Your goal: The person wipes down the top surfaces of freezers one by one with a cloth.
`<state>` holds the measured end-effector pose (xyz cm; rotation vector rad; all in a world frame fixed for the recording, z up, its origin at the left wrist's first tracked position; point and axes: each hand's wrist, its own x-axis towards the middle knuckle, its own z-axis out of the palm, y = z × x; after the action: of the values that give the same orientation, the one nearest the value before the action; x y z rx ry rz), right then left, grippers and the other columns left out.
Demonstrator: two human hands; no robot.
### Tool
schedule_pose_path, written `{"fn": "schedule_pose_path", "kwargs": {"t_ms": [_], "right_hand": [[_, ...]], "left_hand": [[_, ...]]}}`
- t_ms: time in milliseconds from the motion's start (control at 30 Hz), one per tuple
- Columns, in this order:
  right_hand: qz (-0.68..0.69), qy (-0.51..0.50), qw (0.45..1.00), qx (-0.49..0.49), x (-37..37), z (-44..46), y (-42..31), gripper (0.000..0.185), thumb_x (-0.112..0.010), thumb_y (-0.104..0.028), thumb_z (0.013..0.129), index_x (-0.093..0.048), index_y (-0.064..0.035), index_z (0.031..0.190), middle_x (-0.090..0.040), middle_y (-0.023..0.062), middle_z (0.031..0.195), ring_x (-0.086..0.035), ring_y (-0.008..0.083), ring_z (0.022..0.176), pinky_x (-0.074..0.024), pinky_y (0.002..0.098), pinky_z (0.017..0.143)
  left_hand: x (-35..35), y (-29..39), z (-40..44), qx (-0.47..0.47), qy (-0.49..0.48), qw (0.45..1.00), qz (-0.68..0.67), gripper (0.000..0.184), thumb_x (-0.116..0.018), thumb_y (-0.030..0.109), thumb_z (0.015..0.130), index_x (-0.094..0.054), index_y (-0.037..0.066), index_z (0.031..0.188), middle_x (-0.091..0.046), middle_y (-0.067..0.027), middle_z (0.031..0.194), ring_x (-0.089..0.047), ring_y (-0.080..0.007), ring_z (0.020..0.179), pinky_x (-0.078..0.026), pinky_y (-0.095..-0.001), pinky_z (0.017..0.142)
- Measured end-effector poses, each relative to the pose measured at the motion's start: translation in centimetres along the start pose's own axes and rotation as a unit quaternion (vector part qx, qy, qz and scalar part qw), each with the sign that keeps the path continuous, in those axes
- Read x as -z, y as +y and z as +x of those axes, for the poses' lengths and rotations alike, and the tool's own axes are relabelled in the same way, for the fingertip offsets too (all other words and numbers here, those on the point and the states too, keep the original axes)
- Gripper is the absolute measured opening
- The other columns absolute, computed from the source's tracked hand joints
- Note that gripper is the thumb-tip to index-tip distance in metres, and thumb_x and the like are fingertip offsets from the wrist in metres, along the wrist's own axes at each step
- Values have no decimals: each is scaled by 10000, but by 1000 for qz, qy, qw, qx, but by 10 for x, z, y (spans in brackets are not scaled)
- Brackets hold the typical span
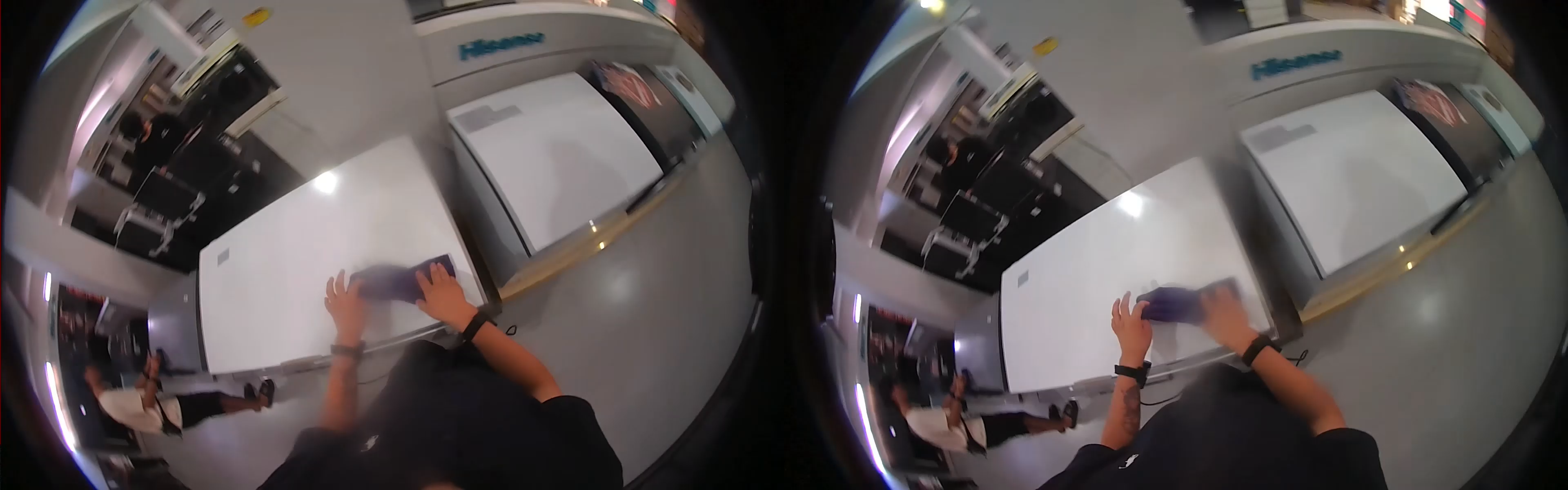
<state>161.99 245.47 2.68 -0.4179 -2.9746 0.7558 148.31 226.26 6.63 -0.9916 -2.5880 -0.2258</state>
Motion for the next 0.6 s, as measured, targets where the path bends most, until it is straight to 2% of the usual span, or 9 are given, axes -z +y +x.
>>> {"fn": "schedule_pose_path", "kwargs": {"t_ms": [100, 167, 200, 300, 333, 433, 467, 567, 600], "right_hand": [[-87, -3, 996, 22, -32, 21, -18, 679, -622, -313, 827, -434, -20, 1410, -356, 385, 1414, -366, 510, 1317, -436, 529, 965], [-151, -13, 988, -1, -46, 29, -32, 668, -615, -278, 814, -443, -11, 1402, -353, 402, 1403, -367, 537, 1302, -447, 546, 931], [-137, 0, 991, 7, -59, 38, -27, 683, -613, -257, 787, -445, -3, 1397, -345, 416, 1397, -359, 565, 1289, -448, 573, 902], [-126, -18, 991, 43, -41, 50, -32, 710, -638, -278, 766, -448, 5, 1389, -334, 415, 1405, -348, 560, 1300, -435, 577, 914], [-125, 8, 990, 57, -50, 54, -24, 734, -677, -304, 742, -458, -16, 1380, -326, 408, 1414, -333, 551, 1319, -421, 581, 930], [-85, -38, 994, 55, -31, 63, -22, 746, -708, -331, 730, -465, -52, 1378, -324, 389, 1427, -325, 539, 1331, -407, 567, 963], [-69, -18, 995, 66, -32, 61, -16, 727, -706, -346, 749, -463, -74, 1379, -318, 380, 1438, -315, 532, 1341, -388, 563, 997], [24, -31, 997, 66, -19, 64, -3, 708, -685, -334, 779, -447, -82, 1397, -294, 391, 1446, -291, 535, 1353, -348, 574, 1042], [33, -71, 996, 37, -1, 63, -10, 742, -677, -355, 802, -406, -54, 1424, -284, 398, 1449, -280, 528, 1365, -292, 589, 1083]], "left_hand": [[-28, -38, -25, 94, -213, 964, -129, 396, -582, 66, 778, -618, 167, 1159, -438, -141, 1441, -422, -367, 1311, -412, -612, 940], [-23, -30, -50, 107, -205, 965, -121, 386, -607, 146, 798, -599, 165, 1184, -391, -146, 1484, -388, -369, 1349, -392, -653, 939], [-24, -25, -53, 107, -199, 967, -119, 390, -619, 187, 809, -589, 165, 1197, -367, -148, 1505, -371, -370, 1368, -383, -674, 939], [-20, -21, -54, 157, -236, 953, -108, 439, -644, 333, 833, -559, 158, 1226, -316, -163, 1536, -331, -399, 1389, -357, -713, 940], [-17, -19, -49, 148, -237, 955, -101, 451, -638, 365, 841, -553, 154, 1230, -314, -180, 1530, -329, -415, 1384, -360, -708, 941], [-22, -24, -16, 112, -225, 962, -110, 493, -620, 443, 860, -537, 141, 1241, -312, -229, 1512, -328, -460, 1367, -369, -692, 944], [-32, -29, -5, 94, -217, 965, -118, 504, -614, 455, 863, -532, 136, 1244, -314, -244, 1504, -332, -471, 1360, -372, -686, 945], [-61, -46, 33, 55, -192, 976, -91, 539, -591, 488, 868, -519, 116, 1252, -369, -284, 1442, -377, -499, 1313, -363, -661, 961], [-58, -46, 61, 73, -218, 970, -85, 565, -596, 500, 857, -515, 118, 1266, -392, -296, 1413, -389, -519, 1289, -346, -662, 970]]}}
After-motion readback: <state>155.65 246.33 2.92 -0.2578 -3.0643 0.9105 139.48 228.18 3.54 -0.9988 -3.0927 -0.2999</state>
